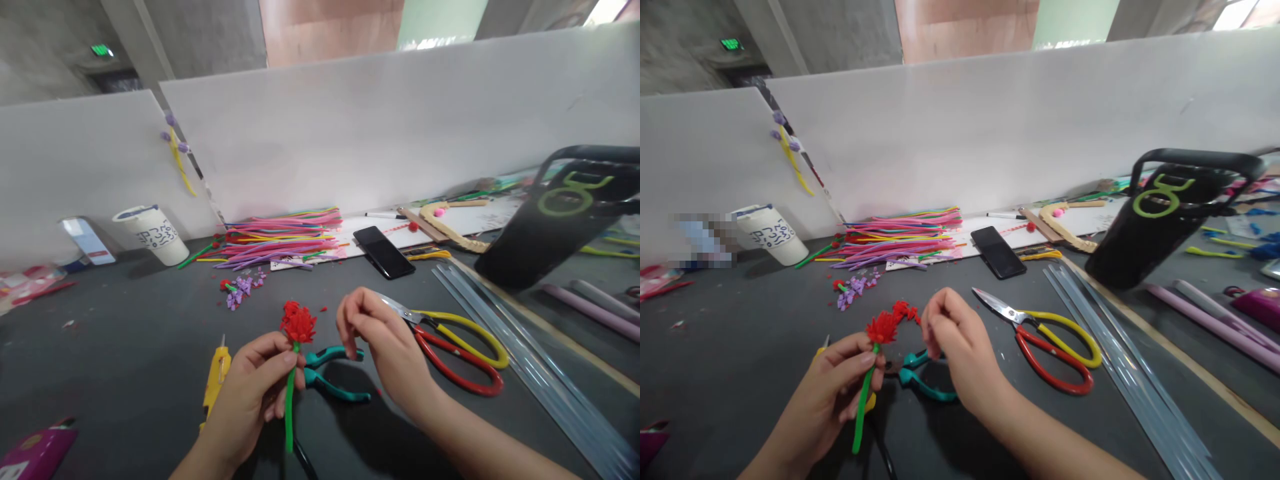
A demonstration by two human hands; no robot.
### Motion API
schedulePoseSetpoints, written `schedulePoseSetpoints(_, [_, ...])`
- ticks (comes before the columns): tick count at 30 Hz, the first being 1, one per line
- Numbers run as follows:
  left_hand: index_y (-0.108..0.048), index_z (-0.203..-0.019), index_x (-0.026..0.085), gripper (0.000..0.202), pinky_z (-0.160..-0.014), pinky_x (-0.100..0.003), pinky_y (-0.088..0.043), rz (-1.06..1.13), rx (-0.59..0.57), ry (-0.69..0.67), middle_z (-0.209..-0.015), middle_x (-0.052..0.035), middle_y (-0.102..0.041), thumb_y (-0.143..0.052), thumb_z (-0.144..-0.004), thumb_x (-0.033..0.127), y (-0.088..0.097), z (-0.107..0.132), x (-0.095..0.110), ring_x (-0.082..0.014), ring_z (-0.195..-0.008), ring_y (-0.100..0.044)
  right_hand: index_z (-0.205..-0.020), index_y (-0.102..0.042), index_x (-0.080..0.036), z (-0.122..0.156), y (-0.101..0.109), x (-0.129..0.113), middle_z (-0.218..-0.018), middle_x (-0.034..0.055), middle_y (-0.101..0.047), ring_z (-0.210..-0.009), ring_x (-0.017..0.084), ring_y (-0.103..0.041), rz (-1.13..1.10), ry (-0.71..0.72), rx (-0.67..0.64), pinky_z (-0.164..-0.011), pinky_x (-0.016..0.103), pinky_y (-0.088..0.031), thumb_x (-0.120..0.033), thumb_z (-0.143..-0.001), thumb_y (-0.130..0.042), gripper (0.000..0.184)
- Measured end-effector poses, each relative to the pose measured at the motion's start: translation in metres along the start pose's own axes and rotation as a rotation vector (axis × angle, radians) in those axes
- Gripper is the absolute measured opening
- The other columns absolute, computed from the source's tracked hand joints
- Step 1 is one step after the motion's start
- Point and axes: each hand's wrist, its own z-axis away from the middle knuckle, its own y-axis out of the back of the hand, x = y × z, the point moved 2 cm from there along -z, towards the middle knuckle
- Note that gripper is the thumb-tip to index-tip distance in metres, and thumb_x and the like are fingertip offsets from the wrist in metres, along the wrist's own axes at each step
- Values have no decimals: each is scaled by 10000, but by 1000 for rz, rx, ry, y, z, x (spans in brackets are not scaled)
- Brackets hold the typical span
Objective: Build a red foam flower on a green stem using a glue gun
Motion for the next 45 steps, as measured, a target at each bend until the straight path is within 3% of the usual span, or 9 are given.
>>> schedulePoseSetpoints(3, [-581,-667,165,258,-289,-94,-209,-34,2,3,-498,24,-645,-761,-645,349,4,0,-1,-11,-288,-396,-616,-387,-216,-4,3,0,-555,-60,-429,-451,85,-359,-159,-77,-40,-427,210,-307,-219,-838,-387,222])
schedulePoseSetpoints(6, [-571,-645,166,257,-304,-106,-226,-120,-34,-13,-478,33,-612,-743,-656,357,6,2,-1,-19,-302,-392,-547,-380,-210,-6,3,-2,-459,-75,-376,-393,71,-317,-62,-91,-34,-394,206,-267,-302,-889,-409,355])
schedulePoseSetpoints(10, [-580,-626,166,235,-332,-130,-261,-271,-32,-61,-483,37,-576,-701,-687,358,4,3,2,-31,-335,-379,-637,-531,-189,-6,1,-7,-528,-46,-539,-439,92,-496,74,-114,-35,-461,216,-402,-322,-840,-544,244])
schedulePoseSetpoints(14, [-570,-602,180,211,-358,-167,-297,-483,10,-179,-522,29,-558,-621,-741,329,3,2,9,-64,-382,-402,-754,-637,-197,-4,0,-13,-642,-18,-617,-558,117,-559,304,95,-30,-524,219,-439,-200,-810,-576,83])
schedulePoseSetpoints(19, [-574,-613,197,205,-529,-216,-392,-928,53,-537,-589,18,-554,-532,-811,228,4,3,14,-124,-549,-512,-766,-656,-202,-1,0,-14,-664,-14,-644,-597,120,-579,581,343,-31,-581,215,-450,-125,-819,-574,125])
schedulePoseSetpoints(25, [-549,-675,208,202,-521,-211,-378,-1180,40,-687,-601,29,-543,-482,-865,196,4,6,10,-120,-536,-517,-793,-642,-197,1,-2,-7,-682,-9,-649,-604,123,-593,671,382,-35,-582,212,-448,-123,-835,-563,116])
schedulePoseSetpoints(35, [-535,-734,208,175,-529,-225,-375,-1312,34,-886,-623,22,-553,-456,-877,144,4,7,5,-123,-536,-529,-752,-598,-185,2,-6,-2,-657,-4,-621,-575,121,-563,695,385,-19,-543,218,-417,-101,-809,-510,135])
schedulePoseSetpoints(40, [-553,-736,217,175,-525,-216,-386,-1242,1,-818,-619,28,-558,-464,-876,162,4,7,7,-120,-534,-526,-712,-584,-193,-1,-6,-3,-605,-23,-585,-531,109,-527,502,204,-28,-506,213,-407,-114,-760,-499,125])
schedulePoseSetpoints(45, [-524,-690,211,193,-526,-208,-383,-1201,1,-765,-605,34,-528,-470,-872,170,5,5,11,-113,-539,-504,-703,-544,-187,-7,-3,-4,-562,-53,-531,-449,81,-492,-78,-186,-107,-449,197,-415,-246,-777,-565,97])
